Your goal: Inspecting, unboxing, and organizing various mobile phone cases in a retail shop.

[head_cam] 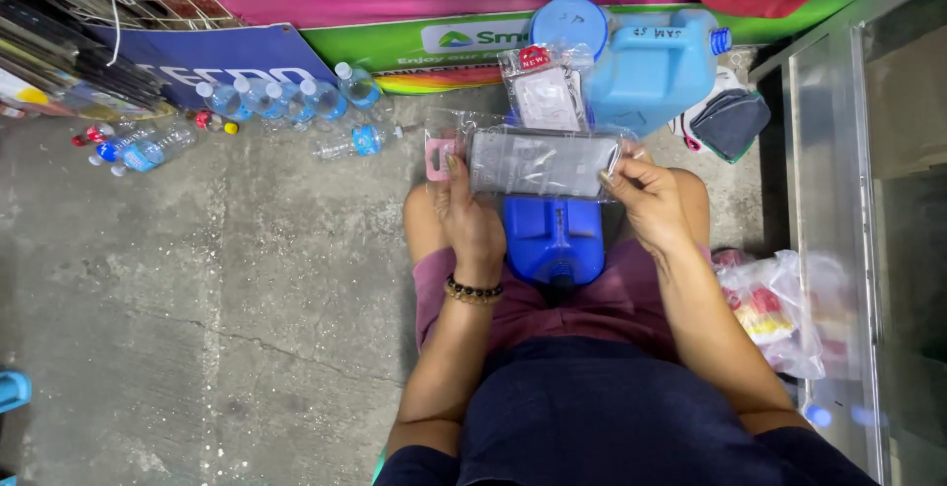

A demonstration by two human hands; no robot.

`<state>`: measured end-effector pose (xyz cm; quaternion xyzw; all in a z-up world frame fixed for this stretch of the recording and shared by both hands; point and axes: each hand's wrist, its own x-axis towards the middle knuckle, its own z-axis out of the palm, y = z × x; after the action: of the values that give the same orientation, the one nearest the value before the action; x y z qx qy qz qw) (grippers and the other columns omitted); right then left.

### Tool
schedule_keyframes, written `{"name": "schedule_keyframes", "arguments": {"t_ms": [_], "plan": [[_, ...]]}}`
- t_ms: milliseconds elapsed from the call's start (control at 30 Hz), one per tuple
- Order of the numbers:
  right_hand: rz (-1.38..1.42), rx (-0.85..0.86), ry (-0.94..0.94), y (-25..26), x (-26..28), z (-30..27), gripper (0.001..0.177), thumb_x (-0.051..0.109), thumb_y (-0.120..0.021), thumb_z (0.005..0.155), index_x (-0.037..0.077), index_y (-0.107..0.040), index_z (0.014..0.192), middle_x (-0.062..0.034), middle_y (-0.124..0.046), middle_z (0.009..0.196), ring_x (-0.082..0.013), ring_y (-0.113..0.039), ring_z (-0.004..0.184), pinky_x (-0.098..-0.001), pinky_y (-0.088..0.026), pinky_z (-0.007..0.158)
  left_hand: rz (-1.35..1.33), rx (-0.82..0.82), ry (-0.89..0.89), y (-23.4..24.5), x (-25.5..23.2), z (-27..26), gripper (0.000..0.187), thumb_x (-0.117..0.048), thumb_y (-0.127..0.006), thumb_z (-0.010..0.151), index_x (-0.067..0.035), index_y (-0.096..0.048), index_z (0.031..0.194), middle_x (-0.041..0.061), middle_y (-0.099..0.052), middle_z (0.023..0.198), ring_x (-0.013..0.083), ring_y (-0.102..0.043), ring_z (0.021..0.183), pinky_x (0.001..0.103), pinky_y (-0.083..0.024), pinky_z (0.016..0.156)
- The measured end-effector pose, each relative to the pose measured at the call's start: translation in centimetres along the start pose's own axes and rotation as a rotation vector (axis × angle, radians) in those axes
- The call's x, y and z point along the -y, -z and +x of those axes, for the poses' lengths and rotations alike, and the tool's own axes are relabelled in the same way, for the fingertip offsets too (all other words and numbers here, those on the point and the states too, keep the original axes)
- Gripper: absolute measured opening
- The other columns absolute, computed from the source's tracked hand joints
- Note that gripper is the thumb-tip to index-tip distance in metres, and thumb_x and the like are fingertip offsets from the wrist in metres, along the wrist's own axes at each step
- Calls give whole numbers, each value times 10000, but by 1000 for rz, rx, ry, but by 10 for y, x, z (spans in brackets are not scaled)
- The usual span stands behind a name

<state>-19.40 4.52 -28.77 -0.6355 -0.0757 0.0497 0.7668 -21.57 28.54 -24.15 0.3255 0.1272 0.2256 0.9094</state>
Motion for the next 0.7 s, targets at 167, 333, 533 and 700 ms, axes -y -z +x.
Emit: {"name": "schedule_keyframes", "arguments": {"t_ms": [167,333,533,700], "plan": [[-121,-133,42,34,-10,8,57,-1,-677,1019,-48,-709,1012,-66,-561,1372,-153,-559,1192,-272,-449,1022,-28,-113,5,32,7,33,384,-271,-601,1067,-10,-605,1349,114,-667,1306,205,-627,1181,361,-497,1023],[201,-375,-96,94,18,4,108,34,-603,1055,11,-708,1037,-91,-685,973,-226,-699,841,-406,-639,749,-198,-223,83,91,4,93,369,-270,-604,996,-31,-611,1277,76,-716,1187,215,-688,1067,401,-585,902],[436,-540,-164,135,22,-11,158,108,-617,1099,-10,-691,1175,-119,-739,1046,-208,-734,841,-337,-651,729,36,-269,282,151,96,149,186,-260,-694,980,-129,-663,1108,32,-683,854,183,-634,665,316,-483,524],[595,-519,-181,147,-35,-14,40,19,-639,1079,14,-613,1109,-98,-703,999,-208,-735,834,-330,-666,757,180,-451,193,113,140,162,131,-142,-746,901,-58,-683,978,51,-709,866,193,-650,664,376,-504,489]]}}
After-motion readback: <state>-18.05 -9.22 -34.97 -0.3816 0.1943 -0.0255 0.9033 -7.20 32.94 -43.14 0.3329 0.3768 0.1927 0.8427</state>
